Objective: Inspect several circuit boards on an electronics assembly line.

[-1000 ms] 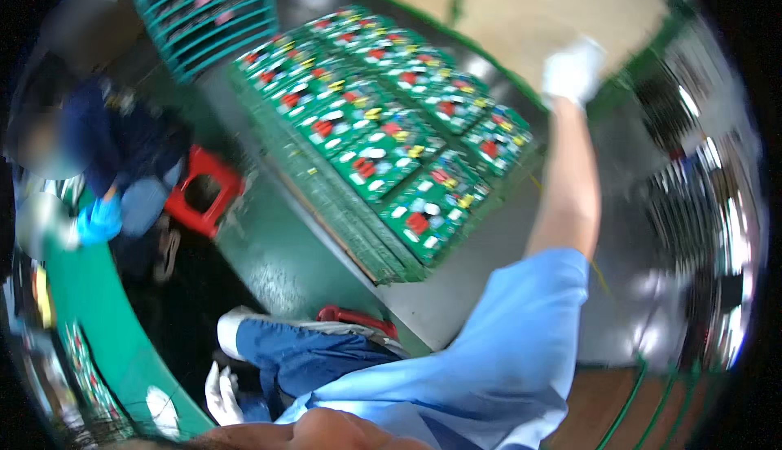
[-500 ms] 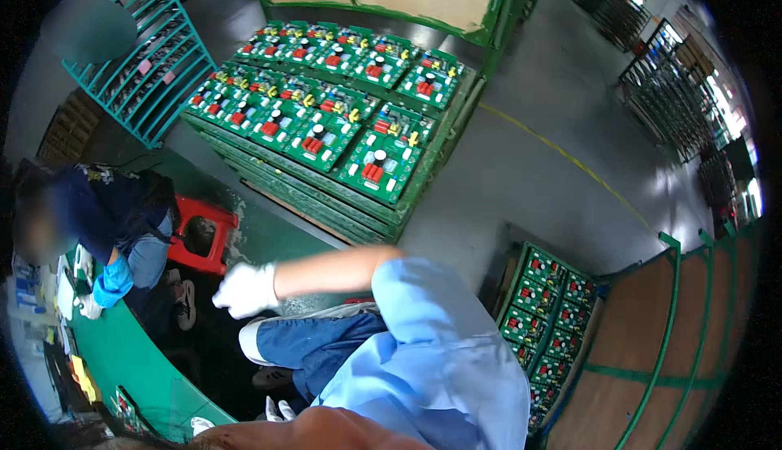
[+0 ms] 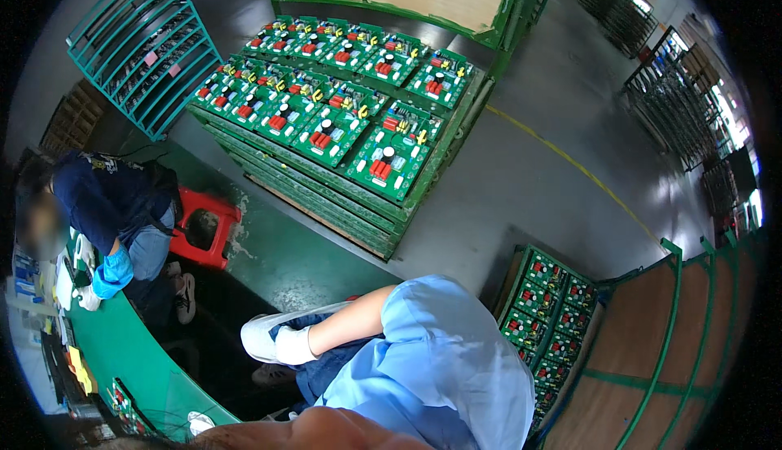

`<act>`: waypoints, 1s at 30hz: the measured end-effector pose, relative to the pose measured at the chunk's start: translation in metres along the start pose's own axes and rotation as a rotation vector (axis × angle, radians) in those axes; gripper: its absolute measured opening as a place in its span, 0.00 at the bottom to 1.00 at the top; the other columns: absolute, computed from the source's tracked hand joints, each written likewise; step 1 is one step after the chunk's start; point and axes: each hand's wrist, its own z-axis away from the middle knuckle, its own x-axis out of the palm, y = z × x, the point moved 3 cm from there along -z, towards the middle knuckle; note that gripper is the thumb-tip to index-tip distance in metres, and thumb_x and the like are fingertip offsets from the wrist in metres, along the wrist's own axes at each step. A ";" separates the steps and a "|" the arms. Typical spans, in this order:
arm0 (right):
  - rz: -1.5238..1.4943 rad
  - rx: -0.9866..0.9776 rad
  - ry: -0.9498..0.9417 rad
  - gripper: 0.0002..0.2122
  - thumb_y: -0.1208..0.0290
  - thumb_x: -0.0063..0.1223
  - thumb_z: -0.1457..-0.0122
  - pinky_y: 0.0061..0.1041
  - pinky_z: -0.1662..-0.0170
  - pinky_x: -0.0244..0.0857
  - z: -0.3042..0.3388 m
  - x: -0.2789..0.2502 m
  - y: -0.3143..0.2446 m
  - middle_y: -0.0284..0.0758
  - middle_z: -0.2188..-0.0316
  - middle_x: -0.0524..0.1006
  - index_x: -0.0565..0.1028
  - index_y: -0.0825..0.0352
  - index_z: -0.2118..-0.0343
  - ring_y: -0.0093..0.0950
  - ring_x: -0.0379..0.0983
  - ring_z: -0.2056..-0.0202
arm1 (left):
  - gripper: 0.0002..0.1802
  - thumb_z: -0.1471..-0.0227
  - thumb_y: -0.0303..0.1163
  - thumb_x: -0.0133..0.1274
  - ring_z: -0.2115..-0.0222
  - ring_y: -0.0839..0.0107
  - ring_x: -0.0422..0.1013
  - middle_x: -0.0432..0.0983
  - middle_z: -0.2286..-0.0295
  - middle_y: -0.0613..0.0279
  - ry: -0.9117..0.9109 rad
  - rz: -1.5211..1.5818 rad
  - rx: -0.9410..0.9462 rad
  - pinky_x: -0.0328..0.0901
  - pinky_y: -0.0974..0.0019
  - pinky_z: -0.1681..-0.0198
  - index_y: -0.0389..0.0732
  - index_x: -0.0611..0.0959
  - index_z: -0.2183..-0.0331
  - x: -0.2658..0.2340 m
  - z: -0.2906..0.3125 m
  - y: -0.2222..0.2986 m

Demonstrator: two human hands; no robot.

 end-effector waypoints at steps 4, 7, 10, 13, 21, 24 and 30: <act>-0.531 0.066 1.064 0.10 0.69 0.49 0.49 0.35 0.75 0.66 0.028 -0.056 0.043 0.35 0.73 0.77 0.79 0.64 0.66 0.32 0.75 0.73 | 0.29 0.43 0.44 0.49 0.48 0.55 0.65 0.68 0.48 0.46 -0.026 -0.258 -0.118 0.59 0.59 0.43 0.35 0.69 0.46 0.046 -0.016 -0.049; -0.552 0.218 1.180 0.09 0.69 0.47 0.46 0.33 0.73 0.68 0.076 -0.119 0.077 0.36 0.80 0.75 0.79 0.63 0.67 0.33 0.74 0.76 | 0.23 0.42 0.36 0.47 0.49 0.53 0.66 0.68 0.49 0.44 -0.211 -0.272 -0.224 0.60 0.60 0.44 0.32 0.71 0.48 0.057 -0.031 -0.056; -0.742 0.387 1.414 0.09 0.68 0.48 0.48 0.34 0.74 0.68 0.080 -0.129 0.116 0.38 0.86 0.75 0.80 0.62 0.72 0.35 0.76 0.79 | 0.24 0.42 0.38 0.45 0.48 0.50 0.65 0.68 0.49 0.43 -0.484 -0.460 -0.090 0.60 0.59 0.44 0.31 0.71 0.49 0.074 -0.023 -0.083; -0.670 0.557 1.176 0.11 0.66 0.49 0.47 0.34 0.67 0.69 0.070 -0.090 0.153 0.40 0.75 0.78 0.82 0.62 0.68 0.36 0.77 0.70 | 0.24 0.49 0.36 0.53 0.54 0.46 0.68 0.72 0.56 0.39 -0.330 -0.378 0.269 0.60 0.54 0.45 0.29 0.74 0.54 0.050 -0.020 -0.050; -1.288 0.696 0.448 0.07 0.70 0.58 0.48 0.29 0.63 0.67 0.048 0.054 0.184 0.35 0.73 0.77 0.77 0.67 0.69 0.29 0.73 0.69 | 0.20 0.41 0.39 0.49 0.56 0.68 0.70 0.75 0.57 0.56 0.060 1.334 -0.603 0.63 0.66 0.50 0.33 0.78 0.55 -0.031 -0.033 0.049; -1.491 0.596 0.570 0.09 0.72 0.48 0.42 0.25 0.56 0.66 0.040 0.107 0.220 0.31 0.65 0.77 0.76 0.67 0.60 0.24 0.71 0.63 | 0.24 0.42 0.40 0.50 0.54 0.67 0.69 0.74 0.54 0.55 0.038 1.875 -0.662 0.61 0.66 0.45 0.33 0.75 0.50 -0.008 -0.041 0.060; -2.398 0.481 0.234 0.11 0.70 0.46 0.38 0.26 0.53 0.66 0.014 0.078 0.188 0.33 0.60 0.78 0.76 0.67 0.57 0.25 0.73 0.58 | 0.28 0.43 0.42 0.52 0.53 0.64 0.70 0.72 0.52 0.54 -0.128 2.048 -0.462 0.63 0.64 0.46 0.34 0.72 0.47 0.024 -0.061 0.040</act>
